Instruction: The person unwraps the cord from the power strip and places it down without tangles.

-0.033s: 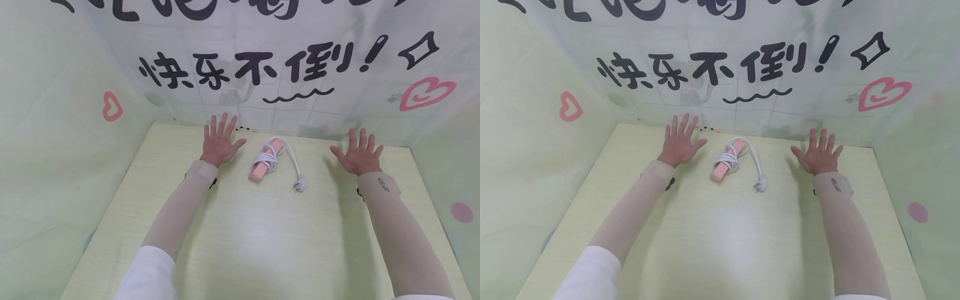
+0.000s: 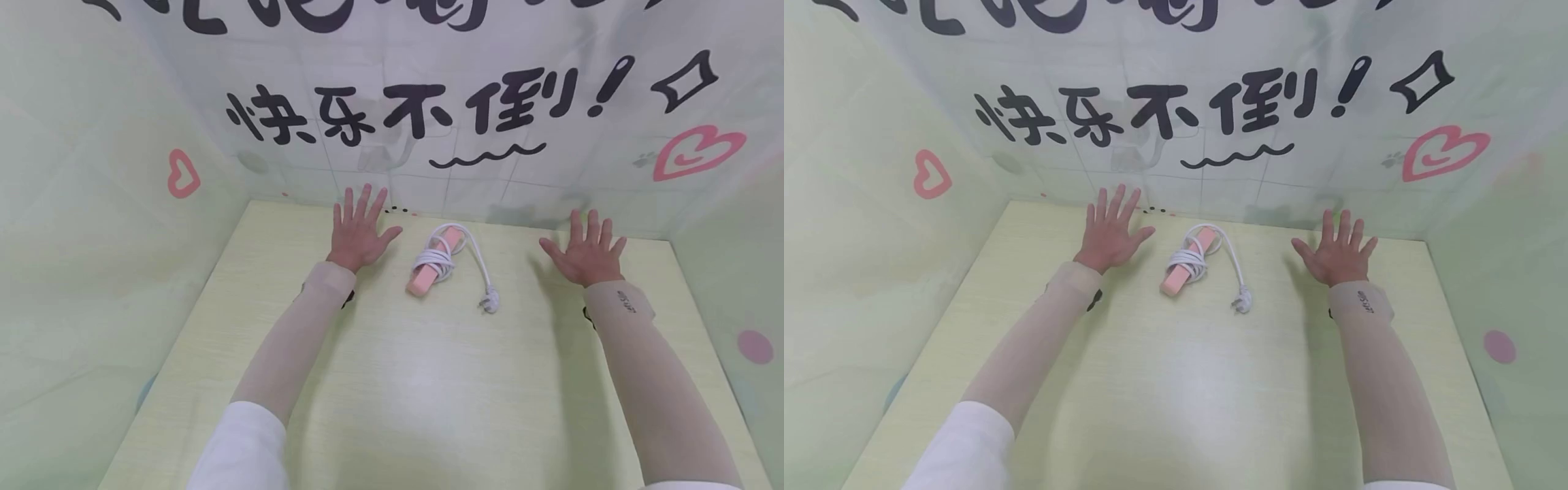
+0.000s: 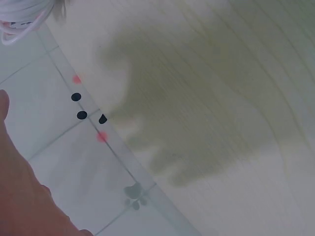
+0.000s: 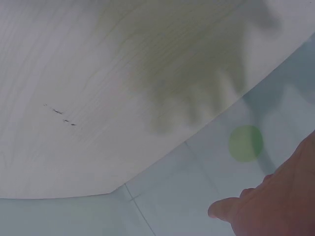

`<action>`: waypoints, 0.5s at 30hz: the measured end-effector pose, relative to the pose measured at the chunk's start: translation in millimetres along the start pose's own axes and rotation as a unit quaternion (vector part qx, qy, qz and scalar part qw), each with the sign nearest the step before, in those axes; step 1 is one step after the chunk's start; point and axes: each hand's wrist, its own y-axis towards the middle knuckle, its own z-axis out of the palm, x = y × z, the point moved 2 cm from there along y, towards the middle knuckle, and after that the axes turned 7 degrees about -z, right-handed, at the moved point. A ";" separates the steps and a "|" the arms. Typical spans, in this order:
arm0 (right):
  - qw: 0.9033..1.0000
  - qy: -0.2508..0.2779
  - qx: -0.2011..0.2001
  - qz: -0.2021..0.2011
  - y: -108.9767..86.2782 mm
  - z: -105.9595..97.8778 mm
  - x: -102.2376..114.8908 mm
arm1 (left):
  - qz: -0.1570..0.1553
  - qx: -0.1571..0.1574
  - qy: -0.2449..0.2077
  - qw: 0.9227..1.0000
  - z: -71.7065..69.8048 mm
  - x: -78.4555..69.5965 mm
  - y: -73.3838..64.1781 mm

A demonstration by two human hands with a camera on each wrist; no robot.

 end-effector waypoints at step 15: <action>0.999 0.040 0.014 -0.021 -0.3 3.6 17.4 | -0.005 -0.033 -0.029 0.999 3.4 -16.4 -9.6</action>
